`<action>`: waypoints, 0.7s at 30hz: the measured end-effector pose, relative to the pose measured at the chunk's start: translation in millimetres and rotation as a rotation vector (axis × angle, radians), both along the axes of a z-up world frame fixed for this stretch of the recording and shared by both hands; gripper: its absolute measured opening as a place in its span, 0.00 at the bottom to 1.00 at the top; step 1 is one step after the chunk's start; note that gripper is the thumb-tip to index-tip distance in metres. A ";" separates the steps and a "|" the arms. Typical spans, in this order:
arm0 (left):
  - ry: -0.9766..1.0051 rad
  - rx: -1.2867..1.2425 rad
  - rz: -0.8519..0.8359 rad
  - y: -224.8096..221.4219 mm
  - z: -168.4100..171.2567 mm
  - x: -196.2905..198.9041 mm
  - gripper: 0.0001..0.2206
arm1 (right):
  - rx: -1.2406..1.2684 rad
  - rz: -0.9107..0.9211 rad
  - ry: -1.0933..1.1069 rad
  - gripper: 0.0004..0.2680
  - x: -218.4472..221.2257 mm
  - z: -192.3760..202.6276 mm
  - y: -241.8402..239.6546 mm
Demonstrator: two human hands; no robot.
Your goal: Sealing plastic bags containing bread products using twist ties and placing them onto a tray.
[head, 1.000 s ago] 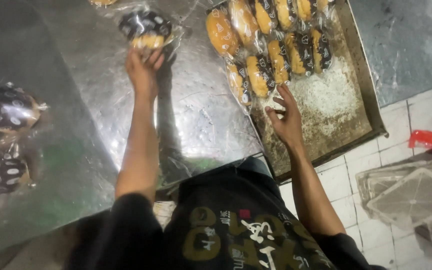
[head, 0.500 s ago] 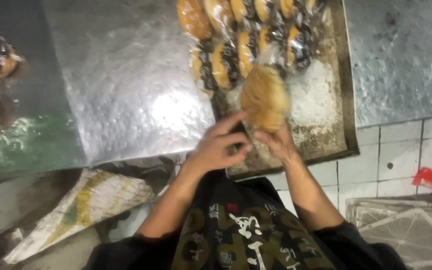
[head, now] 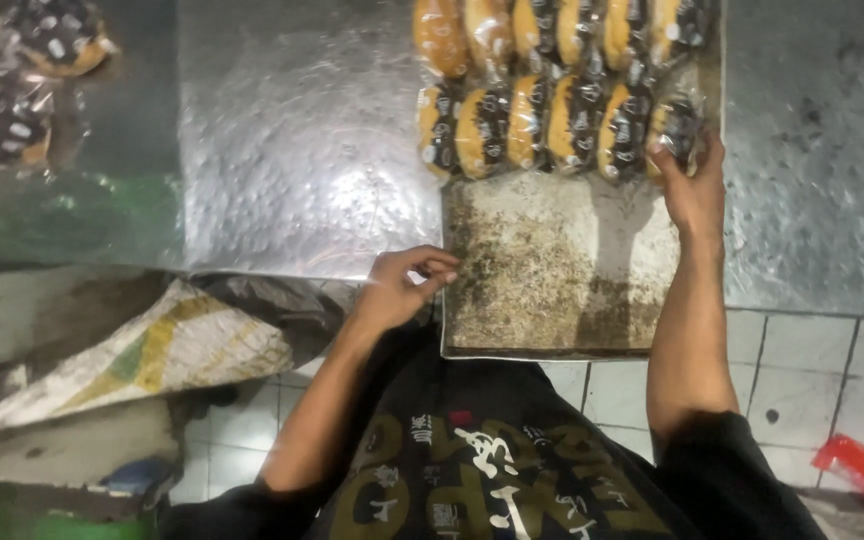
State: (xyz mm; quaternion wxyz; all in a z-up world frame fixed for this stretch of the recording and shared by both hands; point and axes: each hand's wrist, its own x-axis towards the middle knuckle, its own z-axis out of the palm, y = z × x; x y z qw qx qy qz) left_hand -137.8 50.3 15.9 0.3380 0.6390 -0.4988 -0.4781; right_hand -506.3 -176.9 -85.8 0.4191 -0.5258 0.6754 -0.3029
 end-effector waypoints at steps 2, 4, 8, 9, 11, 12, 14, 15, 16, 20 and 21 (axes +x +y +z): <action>0.000 0.056 0.035 7.3 6.1 4.9 0.11 | -0.053 0.059 0.170 0.29 7.9 -16.1 -17.8; 0.004 0.020 0.077 11.9 10.5 19.5 0.10 | -0.211 0.060 0.110 0.26 -13.4 -73.5 -29.9; 0.135 0.080 0.236 27.4 8.4 52.9 0.11 | -0.486 0.039 -0.249 0.20 27.1 -18.3 5.4; 0.134 0.079 0.247 29.8 -9.7 69.5 0.11 | -0.484 0.049 -0.254 0.20 6.5 -48.7 0.1; -0.082 -0.056 0.364 33.8 -45.9 104.7 0.07 | -0.477 -0.108 -0.055 0.21 -34.5 -109.6 -9.4; -0.082 -0.055 0.367 28.8 -36.7 122.9 0.07 | -0.476 -0.105 -0.057 0.21 -25.3 -89.5 -2.4; -0.138 0.224 0.454 21.1 -17.7 161.2 0.06 | -0.567 -0.108 -0.051 0.20 -5.5 -49.3 14.6; -0.138 0.218 0.459 15.2 -11.4 181.1 0.06 | -0.573 -0.104 -0.054 0.20 2.3 -38.4 16.3; -0.132 0.347 0.599 9.4 -5.4 201.7 0.04 | -0.597 -0.148 -0.008 0.21 10.6 -27.8 18.0; -0.351 -0.023 0.735 27.2 -126.9 330.3 0.08 | -0.777 -0.211 0.094 0.11 49.1 4.4 26.6; -0.346 -0.026 0.733 26.3 -131.6 351.0 0.08 | -0.781 -0.212 0.098 0.11 60.3 4.2 31.4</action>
